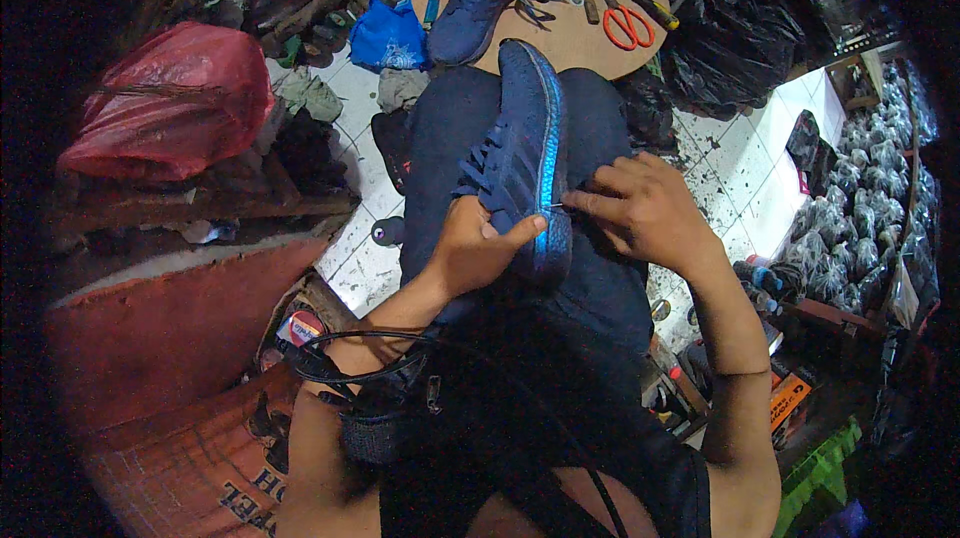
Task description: The person holds a blue sneaker on their lap and uses a needle and thread to stitch along the side of the shoe. They repeatedly insert the needle, pull the thread through, and tighten the stitches while rotating the shoe to access different sections.
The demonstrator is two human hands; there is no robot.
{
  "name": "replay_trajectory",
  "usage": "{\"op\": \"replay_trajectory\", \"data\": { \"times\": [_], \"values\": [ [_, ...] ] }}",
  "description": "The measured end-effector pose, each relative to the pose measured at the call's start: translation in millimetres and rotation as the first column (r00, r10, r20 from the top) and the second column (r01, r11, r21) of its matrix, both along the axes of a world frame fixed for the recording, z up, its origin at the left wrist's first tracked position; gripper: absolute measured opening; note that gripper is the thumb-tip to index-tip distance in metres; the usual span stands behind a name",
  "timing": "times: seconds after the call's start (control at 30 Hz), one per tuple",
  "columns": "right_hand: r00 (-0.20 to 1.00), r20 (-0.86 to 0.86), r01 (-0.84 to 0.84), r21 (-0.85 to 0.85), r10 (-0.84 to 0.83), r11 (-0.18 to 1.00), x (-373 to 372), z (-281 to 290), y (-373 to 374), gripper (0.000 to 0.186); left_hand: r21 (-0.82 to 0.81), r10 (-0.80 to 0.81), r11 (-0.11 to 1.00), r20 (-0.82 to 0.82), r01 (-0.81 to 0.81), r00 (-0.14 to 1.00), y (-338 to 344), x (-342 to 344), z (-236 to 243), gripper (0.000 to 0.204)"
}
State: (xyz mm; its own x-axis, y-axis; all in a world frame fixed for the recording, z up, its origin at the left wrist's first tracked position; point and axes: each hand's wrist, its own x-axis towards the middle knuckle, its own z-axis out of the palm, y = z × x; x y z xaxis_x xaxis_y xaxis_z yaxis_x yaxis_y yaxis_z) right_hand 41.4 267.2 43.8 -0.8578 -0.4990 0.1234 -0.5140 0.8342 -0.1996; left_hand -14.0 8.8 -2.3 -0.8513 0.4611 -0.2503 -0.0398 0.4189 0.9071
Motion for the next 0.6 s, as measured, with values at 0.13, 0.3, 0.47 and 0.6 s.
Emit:
{"op": "replay_trajectory", "data": {
  "times": [0.13, 0.3, 0.47, 0.6],
  "values": [
    [1.0, -0.01, -0.003, 0.041, 0.004, 0.999, 1, 4, -4, 0.044, -0.028, 0.016, 0.999, -0.027, -0.017, 1.0, 1, 1, 2, 0.04],
    [0.986, 0.158, -0.022, -0.138, 0.044, 0.99, -10, 2, 3, 0.037, -0.116, 0.009, 0.993, 0.168, 0.011, 0.986, 2, -1, 13, 0.034],
    [0.975, 0.195, -0.031, -0.35, 0.105, 0.936, -22, -7, 8, 0.025, -0.023, -0.038, 0.999, 0.207, 0.044, 0.978, -2, -5, 12, 0.037],
    [0.985, 0.136, -0.051, -0.369, 0.108, 0.928, -19, -10, 5, 0.02, 0.242, -0.079, 0.97, 0.293, 0.006, 0.953, 0, -7, -5, 0.046]
  ]
}}
